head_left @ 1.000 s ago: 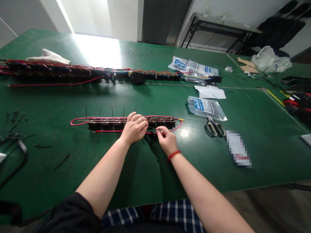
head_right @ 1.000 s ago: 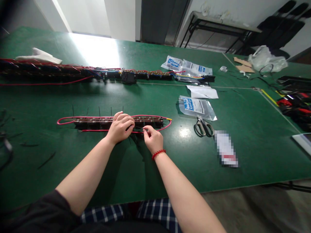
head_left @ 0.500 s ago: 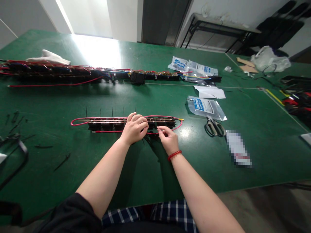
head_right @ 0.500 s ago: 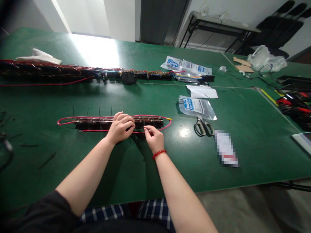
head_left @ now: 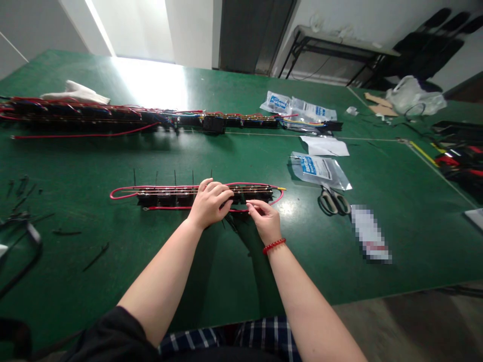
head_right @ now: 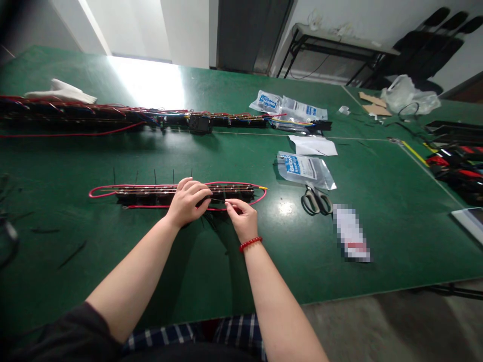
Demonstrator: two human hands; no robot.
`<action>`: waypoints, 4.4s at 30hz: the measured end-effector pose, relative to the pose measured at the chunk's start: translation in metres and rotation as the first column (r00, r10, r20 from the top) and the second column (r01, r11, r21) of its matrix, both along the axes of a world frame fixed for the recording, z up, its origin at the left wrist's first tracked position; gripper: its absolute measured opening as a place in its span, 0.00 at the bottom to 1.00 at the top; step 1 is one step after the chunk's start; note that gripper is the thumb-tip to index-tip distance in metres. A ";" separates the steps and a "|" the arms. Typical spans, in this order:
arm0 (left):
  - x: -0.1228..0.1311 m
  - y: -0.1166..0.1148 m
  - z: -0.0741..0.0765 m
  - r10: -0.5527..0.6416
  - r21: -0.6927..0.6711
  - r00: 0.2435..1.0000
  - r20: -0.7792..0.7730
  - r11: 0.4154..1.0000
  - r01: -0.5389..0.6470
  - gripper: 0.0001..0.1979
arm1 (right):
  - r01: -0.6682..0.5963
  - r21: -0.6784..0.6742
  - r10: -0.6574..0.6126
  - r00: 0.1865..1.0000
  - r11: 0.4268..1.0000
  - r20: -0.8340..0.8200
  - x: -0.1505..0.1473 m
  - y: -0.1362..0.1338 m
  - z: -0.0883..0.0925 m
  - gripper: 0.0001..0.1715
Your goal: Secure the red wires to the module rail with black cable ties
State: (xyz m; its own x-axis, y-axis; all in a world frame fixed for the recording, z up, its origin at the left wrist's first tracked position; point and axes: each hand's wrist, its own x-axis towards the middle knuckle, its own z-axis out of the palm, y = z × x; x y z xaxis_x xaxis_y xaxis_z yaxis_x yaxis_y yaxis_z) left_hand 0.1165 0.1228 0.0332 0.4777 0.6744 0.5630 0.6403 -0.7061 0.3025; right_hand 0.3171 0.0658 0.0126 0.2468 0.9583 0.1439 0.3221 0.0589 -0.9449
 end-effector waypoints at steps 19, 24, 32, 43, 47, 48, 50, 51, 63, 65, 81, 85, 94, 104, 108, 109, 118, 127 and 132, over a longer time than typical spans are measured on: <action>0.000 0.007 -0.008 0.315 -0.124 0.944 -0.104 0.937 -0.326 0.21 | -0.021 -0.073 0.031 0.991 0.997 0.134 0.002 -0.002 0.004 0.10; -0.001 0.009 -0.012 0.283 -0.095 0.952 -0.117 0.951 -0.294 0.20 | -0.024 -0.072 0.033 0.991 0.997 0.132 0.003 -0.002 0.001 0.10; 0.000 0.009 -0.012 0.259 -0.017 0.959 -0.117 0.965 -0.263 0.13 | -0.035 -0.071 0.041 0.995 0.997 0.092 0.003 -0.002 0.003 0.10; -0.001 0.010 -0.006 0.194 -0.097 0.968 -0.157 0.973 -0.211 0.14 | -0.024 -0.079 0.025 1.000 0.997 0.013 0.006 -0.004 0.005 0.11; -0.001 0.010 -0.007 0.199 -0.101 0.971 -0.130 0.972 -0.212 0.14 | 0.040 -0.029 -0.038 0.998 0.999 0.052 0.003 -0.006 0.007 0.10; -0.001 0.010 -0.008 0.198 -0.103 0.973 -0.122 0.972 -0.211 0.14 | 0.058 -0.005 -0.058 0.997 0.998 0.052 0.003 -0.006 0.007 0.10; -0.002 0.011 -0.009 0.197 -0.101 0.975 -0.106 0.973 -0.207 0.13 | 0.123 0.058 -0.125 0.992 0.991 0.020 0.004 -0.008 0.009 0.10; -0.002 0.011 -0.010 0.195 -0.097 0.976 -0.097 0.974 -0.204 0.13 | 0.182 0.091 -0.182 0.983 0.979 -0.006 0.007 -0.010 0.009 0.10; -0.001 0.011 -0.009 0.198 -0.098 0.978 -0.067 0.974 -0.204 0.13 | 0.360 -0.006 -0.357 0.929 0.933 0.098 0.095 -0.013 0.004 0.13; 0.000 0.011 -0.009 0.204 -0.089 0.977 -0.059 0.974 -0.208 0.13 | 0.345 -0.047 -0.341 0.937 0.937 0.076 0.101 -0.009 -0.001 0.13; -0.001 0.010 -0.009 0.221 -0.077 0.974 -0.057 0.971 -0.225 0.13 | -0.020 0.049 -0.020 0.715 0.999 0.699 0.086 -0.005 0.002 0.06; 0.000 0.011 -0.009 0.222 -0.080 0.973 -0.054 0.971 -0.226 0.13 | 0.019 0.069 -0.060 0.751 0.997 0.658 0.085 -0.009 0.002 0.05; 0.000 0.011 -0.009 0.228 -0.108 0.971 -0.065 0.966 -0.234 0.13 | 0.505 -0.064 -0.395 0.741 0.861 0.543 0.089 0.022 0.000 0.15; 0.001 0.010 -0.008 0.238 -0.144 0.968 -0.084 0.958 -0.248 0.13 | 0.538 -0.116 -0.287 0.605 0.835 0.743 0.083 0.039 0.004 0.12; 0.002 0.010 -0.009 0.240 -0.142 0.967 -0.081 0.958 -0.249 0.13 | 0.522 -0.099 -0.297 0.620 0.847 0.727 0.085 0.037 0.002 0.12; 0.002 0.010 -0.009 0.241 -0.140 0.967 -0.081 0.958 -0.251 0.13 | 0.524 -0.101 -0.305 0.629 0.845 0.715 0.086 0.037 0.002 0.12; 0.001 0.010 -0.008 0.239 -0.135 0.967 -0.086 0.959 -0.249 0.13 | 0.408 -0.058 -0.382 0.890 0.911 0.250 0.100 0.033 -0.013 0.19; 0.001 0.009 -0.008 0.237 -0.149 0.968 -0.087 0.957 -0.248 0.13 | 0.196 -0.021 -0.194 0.977 0.980 0.083 0.107 0.022 -0.012 0.26; 0.000 0.010 -0.008 0.233 -0.141 0.968 -0.091 0.959 -0.245 0.13 | 0.239 0.004 -0.238 0.968 0.971 0.077 0.105 0.023 -0.011 0.20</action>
